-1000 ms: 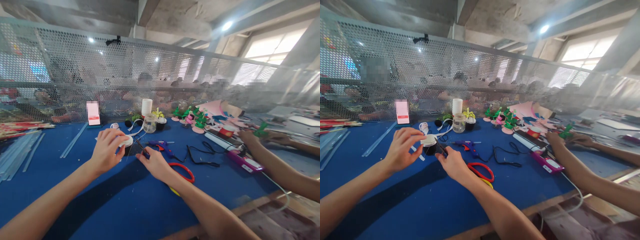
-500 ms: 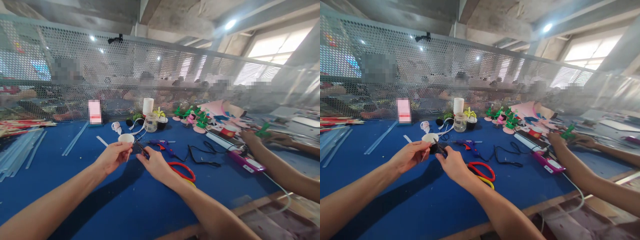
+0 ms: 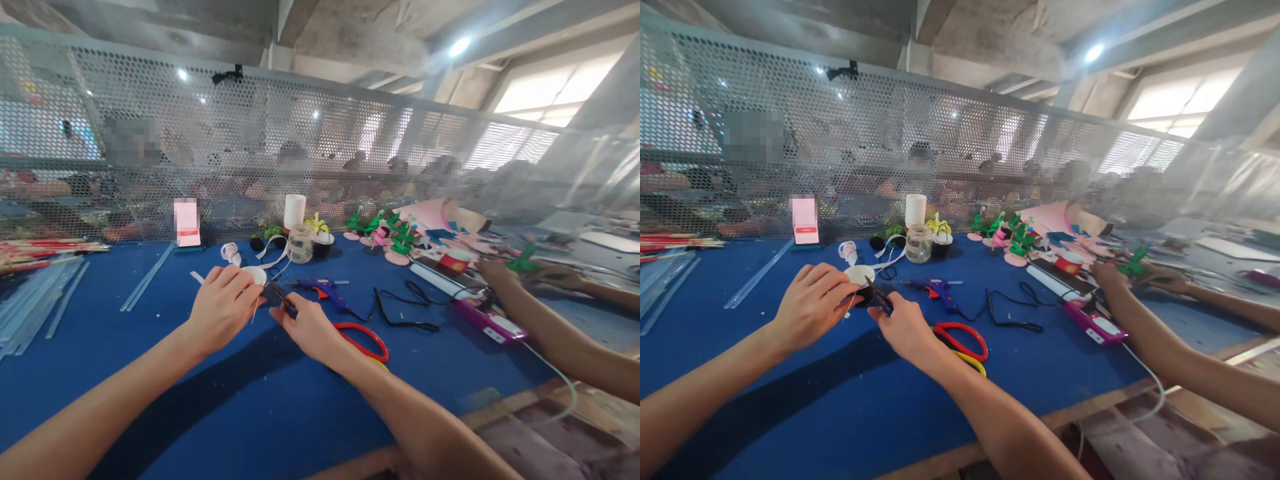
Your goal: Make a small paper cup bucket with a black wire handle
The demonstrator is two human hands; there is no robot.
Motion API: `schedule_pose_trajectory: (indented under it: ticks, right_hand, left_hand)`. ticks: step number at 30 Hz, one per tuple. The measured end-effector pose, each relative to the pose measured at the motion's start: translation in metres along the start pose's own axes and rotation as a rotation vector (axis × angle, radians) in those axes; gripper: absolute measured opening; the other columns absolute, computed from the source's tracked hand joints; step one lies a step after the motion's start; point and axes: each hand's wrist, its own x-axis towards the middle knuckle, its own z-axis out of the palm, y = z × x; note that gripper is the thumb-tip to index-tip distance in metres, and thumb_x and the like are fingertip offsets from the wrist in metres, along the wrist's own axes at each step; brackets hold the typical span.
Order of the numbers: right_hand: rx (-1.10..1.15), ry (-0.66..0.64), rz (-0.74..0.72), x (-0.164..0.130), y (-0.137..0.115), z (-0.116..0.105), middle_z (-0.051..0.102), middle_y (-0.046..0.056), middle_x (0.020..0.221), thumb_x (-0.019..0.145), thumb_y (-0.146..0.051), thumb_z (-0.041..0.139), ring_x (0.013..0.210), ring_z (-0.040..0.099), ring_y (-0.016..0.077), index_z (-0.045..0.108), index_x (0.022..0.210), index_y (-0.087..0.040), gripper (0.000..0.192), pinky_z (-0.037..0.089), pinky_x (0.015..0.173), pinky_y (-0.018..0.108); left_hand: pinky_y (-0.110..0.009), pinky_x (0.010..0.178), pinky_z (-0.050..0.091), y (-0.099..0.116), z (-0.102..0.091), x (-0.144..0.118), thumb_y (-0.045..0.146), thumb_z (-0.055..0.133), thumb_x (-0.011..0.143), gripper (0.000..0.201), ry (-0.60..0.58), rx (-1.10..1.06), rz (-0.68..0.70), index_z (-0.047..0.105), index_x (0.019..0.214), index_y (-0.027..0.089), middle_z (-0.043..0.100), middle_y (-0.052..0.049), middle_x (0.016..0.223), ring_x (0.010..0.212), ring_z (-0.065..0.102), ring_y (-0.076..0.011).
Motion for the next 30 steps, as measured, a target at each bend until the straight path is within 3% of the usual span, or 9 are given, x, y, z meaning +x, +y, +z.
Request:
schedule_pose_trajectory:
  ticks: [2, 4, 9, 12, 15, 19, 22, 25, 30]
  right_hand:
    - [0.004, -0.011, 0.009, -0.001, -0.001, 0.000, 0.057, 0.003, 0.063, 0.074, -0.033, 0.049, 0.055, 0.047, 0.0126, 0.053, 0.073, -0.017, 0.017, 0.033, 0.053, 0.023]
    - [0.008, -0.014, 0.015, -0.002, -0.002, 0.001, 0.057, 0.003, 0.062, 0.074, -0.034, 0.048, 0.054, 0.046, 0.0125, 0.053, 0.072, -0.017, 0.018, 0.032, 0.052, 0.023]
    - [0.012, 0.008, -0.032, -0.003, -0.002, 0.001, 0.058, 0.003, 0.065, 0.075, -0.034, 0.048, 0.057, 0.049, 0.0133, 0.053, 0.073, -0.016, 0.018, 0.034, 0.055, 0.024]
    - [0.013, 0.023, -0.047, -0.002, -0.001, 0.001, 0.058, 0.004, 0.065, 0.075, -0.032, 0.048, 0.058, 0.049, 0.0136, 0.053, 0.073, -0.016, 0.017, 0.035, 0.056, 0.024]
    - [0.022, 0.021, -0.045, -0.001, 0.002, 0.000, 0.058, 0.003, 0.064, 0.075, -0.034, 0.049, 0.058, 0.049, 0.0136, 0.052, 0.072, -0.016, 0.018, 0.035, 0.055, 0.024]
    - [0.045, 0.041, -0.049, 0.001, 0.005, 0.000, 0.057, 0.003, 0.063, 0.075, -0.035, 0.048, 0.057, 0.049, 0.0134, 0.051, 0.070, -0.017, 0.019, 0.035, 0.054, 0.023]
    - [0.046, 0.044, -0.045, 0.001, 0.005, 0.000, 0.057, 0.003, 0.064, 0.074, -0.034, 0.048, 0.058, 0.049, 0.0136, 0.051, 0.070, -0.017, 0.018, 0.034, 0.055, 0.024]
    - [0.053, 0.031, -0.043, -0.001, 0.003, 0.001, 0.058, 0.003, 0.065, 0.074, -0.033, 0.049, 0.058, 0.050, 0.0138, 0.052, 0.070, -0.017, 0.016, 0.035, 0.055, 0.024]
    - [0.057, 0.024, -0.033, -0.003, 0.000, 0.000, 0.058, 0.003, 0.064, 0.074, -0.032, 0.049, 0.058, 0.050, 0.0132, 0.051, 0.070, -0.017, 0.015, 0.034, 0.054, 0.023]
  left_hand:
    - [-0.029, 0.057, 0.034, 0.002, 0.002, -0.001, 0.024, 0.052, 0.076, 0.014, 0.020, -0.075, -0.063, 0.061, 0.068, 0.017, 0.062, -0.004, 0.064, 0.064, 0.050, -0.0160]
    - [-0.029, 0.059, 0.036, 0.003, 0.003, -0.001, 0.026, 0.054, 0.075, 0.015, -0.006, -0.292, -0.252, 0.062, 0.065, 0.017, 0.061, -0.003, 0.063, 0.062, 0.051, -0.0148]
    - [-0.023, 0.049, 0.039, 0.007, 0.014, 0.001, 0.028, 0.063, 0.063, 0.018, -0.250, -1.378, -1.238, 0.055, 0.057, 0.014, 0.053, 0.001, 0.050, 0.046, 0.046, -0.0079]
    - [-0.021, 0.049, 0.039, 0.006, 0.018, 0.002, 0.025, 0.067, 0.057, 0.020, -0.306, -1.713, -1.491, 0.052, 0.058, 0.013, 0.050, 0.003, 0.049, 0.044, 0.044, -0.0055]
    - [-0.024, 0.056, 0.041, -0.002, 0.010, 0.003, 0.026, 0.066, 0.058, 0.019, -0.320, -1.449, -1.259, 0.055, 0.068, 0.014, 0.055, 0.001, 0.057, 0.053, 0.050, -0.0089]
    - [-0.034, 0.071, 0.039, -0.012, -0.006, 0.004, 0.022, 0.061, 0.066, 0.016, -0.191, -0.586, -0.491, 0.059, 0.081, 0.018, 0.061, -0.005, 0.088, 0.083, 0.052, -0.0193]
    - [-0.035, 0.068, 0.037, -0.010, -0.007, 0.003, 0.018, 0.054, 0.073, 0.008, -0.098, -0.156, -0.087, 0.060, 0.079, 0.018, 0.062, -0.005, 0.083, 0.083, 0.051, -0.0209]
    - [-0.030, 0.060, 0.036, -0.005, 0.001, -0.001, 0.020, 0.052, 0.076, 0.008, 0.020, -0.023, 0.065, 0.059, 0.075, 0.016, 0.061, -0.004, 0.071, 0.071, 0.051, -0.0175]
    - [-0.027, 0.059, 0.037, -0.005, 0.008, -0.007, 0.019, 0.052, 0.077, 0.008, 0.094, -0.061, 0.115, 0.056, 0.071, 0.016, 0.060, -0.003, 0.069, 0.068, 0.050, -0.0144]
